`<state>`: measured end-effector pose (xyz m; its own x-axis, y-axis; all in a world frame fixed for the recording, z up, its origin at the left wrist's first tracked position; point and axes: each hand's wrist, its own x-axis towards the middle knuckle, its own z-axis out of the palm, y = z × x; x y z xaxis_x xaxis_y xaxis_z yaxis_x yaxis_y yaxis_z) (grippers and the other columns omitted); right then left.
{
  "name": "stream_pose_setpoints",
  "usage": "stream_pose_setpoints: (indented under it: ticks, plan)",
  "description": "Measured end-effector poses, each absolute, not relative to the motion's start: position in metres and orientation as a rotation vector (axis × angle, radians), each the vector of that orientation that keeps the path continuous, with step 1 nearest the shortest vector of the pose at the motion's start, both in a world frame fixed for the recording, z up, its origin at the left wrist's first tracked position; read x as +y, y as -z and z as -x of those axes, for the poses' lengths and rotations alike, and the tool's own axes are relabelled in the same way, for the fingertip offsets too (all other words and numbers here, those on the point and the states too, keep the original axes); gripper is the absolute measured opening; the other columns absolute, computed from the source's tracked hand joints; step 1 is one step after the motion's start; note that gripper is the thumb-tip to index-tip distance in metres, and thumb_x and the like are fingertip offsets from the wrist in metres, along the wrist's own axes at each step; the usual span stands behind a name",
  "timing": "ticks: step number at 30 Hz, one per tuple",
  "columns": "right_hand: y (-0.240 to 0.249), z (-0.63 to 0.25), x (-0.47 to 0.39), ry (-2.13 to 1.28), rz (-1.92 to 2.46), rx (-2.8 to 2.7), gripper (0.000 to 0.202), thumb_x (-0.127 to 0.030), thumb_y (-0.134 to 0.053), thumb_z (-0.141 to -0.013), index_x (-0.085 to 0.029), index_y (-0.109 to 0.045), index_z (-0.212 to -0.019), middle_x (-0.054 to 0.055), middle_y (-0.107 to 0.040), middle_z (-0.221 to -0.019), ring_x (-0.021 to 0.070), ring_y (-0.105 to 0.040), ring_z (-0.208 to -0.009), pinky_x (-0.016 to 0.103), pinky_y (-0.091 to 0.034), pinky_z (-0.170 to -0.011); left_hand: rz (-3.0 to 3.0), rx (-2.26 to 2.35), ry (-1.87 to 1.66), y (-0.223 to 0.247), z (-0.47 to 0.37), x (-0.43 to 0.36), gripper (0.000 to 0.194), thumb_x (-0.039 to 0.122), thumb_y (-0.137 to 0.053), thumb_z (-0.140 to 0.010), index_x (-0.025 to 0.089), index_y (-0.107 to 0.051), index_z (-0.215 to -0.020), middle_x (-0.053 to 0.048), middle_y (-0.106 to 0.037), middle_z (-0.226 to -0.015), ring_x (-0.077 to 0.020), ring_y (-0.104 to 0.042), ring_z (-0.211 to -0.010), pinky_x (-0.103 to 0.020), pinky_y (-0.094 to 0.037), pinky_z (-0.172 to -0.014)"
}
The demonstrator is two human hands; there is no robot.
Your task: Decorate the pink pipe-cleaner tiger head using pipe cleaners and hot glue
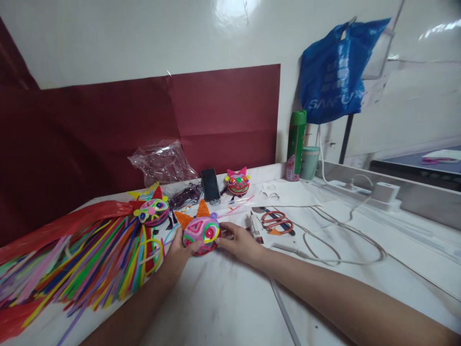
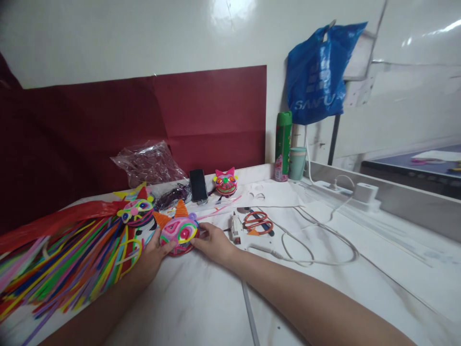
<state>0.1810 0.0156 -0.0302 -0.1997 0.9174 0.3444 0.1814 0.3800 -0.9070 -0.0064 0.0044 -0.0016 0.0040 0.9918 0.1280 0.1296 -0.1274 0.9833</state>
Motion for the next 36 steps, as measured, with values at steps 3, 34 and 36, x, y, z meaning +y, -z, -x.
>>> stream_pose_setpoints:
  ticks: [3,34,36]
  plan:
    - [0.028,-0.184,0.018,-0.942,0.945,-1.610,0.040,-0.034,-0.064,-0.074,-0.014,-0.060,-0.109,0.008,-0.068,-0.101,0.0209,-0.061,-0.088,0.034,-0.049,-0.079,-1.363,1.146,-1.227,-0.002,-0.001,-0.001,0.059,0.027,-0.074,-0.056,0.020,-0.049,-0.109,-0.007,-0.064,-0.112,-0.0239,-0.059,-0.105,-0.033,-0.049,-0.087]
    - [0.006,-0.197,0.007,-0.636,1.094,-1.436,0.039,-0.050,-0.040,-0.084,-0.020,-0.041,-0.058,-0.004,-0.041,-0.053,0.0127,-0.040,-0.053,0.025,-0.032,-0.052,-1.663,1.416,-1.846,-0.068,0.081,0.023,0.030,0.041,-0.056,-0.074,0.017,-0.060,-0.091,-0.003,-0.063,-0.087,-0.0176,-0.058,-0.084,-0.030,-0.044,-0.079]
    - [0.005,-0.197,0.006,-0.619,1.077,-1.434,0.035,-0.049,-0.044,-0.082,-0.020,-0.044,-0.062,-0.004,-0.043,-0.054,0.0126,-0.041,-0.054,0.025,-0.034,-0.052,-1.637,1.487,-1.869,-0.075,0.108,0.011,0.027,0.039,-0.057,-0.072,0.016,-0.061,-0.086,-0.002,-0.063,-0.082,-0.0166,-0.057,-0.079,-0.028,-0.044,-0.076]
